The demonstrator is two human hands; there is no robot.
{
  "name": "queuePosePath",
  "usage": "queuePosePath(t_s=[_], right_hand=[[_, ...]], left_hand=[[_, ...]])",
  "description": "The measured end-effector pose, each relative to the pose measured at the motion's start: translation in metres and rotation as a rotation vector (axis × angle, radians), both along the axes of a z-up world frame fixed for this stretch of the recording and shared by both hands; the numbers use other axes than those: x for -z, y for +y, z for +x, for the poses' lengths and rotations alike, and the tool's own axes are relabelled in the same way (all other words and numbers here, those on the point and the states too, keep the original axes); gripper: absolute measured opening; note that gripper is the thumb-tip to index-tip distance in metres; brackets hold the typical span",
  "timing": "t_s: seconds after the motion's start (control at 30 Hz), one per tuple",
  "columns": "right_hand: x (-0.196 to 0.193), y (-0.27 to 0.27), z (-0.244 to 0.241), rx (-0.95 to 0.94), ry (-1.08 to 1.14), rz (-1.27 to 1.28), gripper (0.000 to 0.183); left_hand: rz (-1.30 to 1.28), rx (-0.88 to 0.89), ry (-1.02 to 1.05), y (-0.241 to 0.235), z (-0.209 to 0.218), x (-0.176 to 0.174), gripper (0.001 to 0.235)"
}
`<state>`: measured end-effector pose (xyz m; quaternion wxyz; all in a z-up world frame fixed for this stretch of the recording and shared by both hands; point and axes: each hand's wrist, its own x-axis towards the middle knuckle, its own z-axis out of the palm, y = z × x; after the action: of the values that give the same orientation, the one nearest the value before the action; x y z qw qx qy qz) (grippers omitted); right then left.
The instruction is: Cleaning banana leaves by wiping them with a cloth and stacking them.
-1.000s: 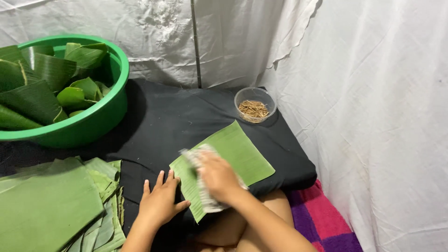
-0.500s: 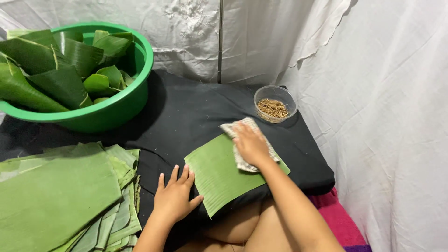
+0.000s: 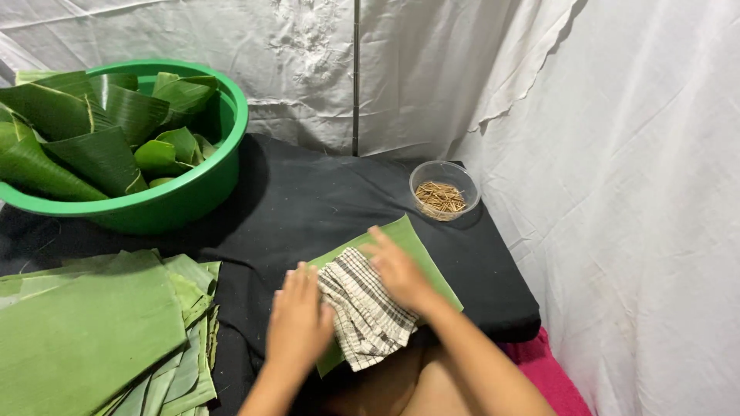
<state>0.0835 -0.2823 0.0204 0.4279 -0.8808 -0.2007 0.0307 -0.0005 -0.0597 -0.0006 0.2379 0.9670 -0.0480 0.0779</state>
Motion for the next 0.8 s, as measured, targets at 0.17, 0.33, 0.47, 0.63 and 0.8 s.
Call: queuePosePath(t_s=[0.17,0.33,0.47,0.63,0.8], right_hand=[[0.046,-0.064,0.027,0.115,-0.13,-0.424,0.047],[0.061,-0.074,0.028,0.124,-0.18,-0.393,0.056],[0.062,-0.077,0.032,0.148,-0.227,-0.356,0.059],[0.044,-0.07,0.022,0.175,-0.162,-0.293,0.063],[0.051,-0.069,0.026,0.229,-0.147,-0.402,0.057]], left_hand=[[0.213,0.03,0.401,-0.087,-0.002,-0.033,0.091],[0.182,0.058,0.221,-0.133,0.036,0.004,0.088],[0.303,0.241,0.282,-0.14,0.074,-0.021,0.09],[0.302,0.27,0.278,-0.127,0.09,-0.014,0.091],[0.249,0.121,0.183,-0.1,0.062,-0.009,0.092]])
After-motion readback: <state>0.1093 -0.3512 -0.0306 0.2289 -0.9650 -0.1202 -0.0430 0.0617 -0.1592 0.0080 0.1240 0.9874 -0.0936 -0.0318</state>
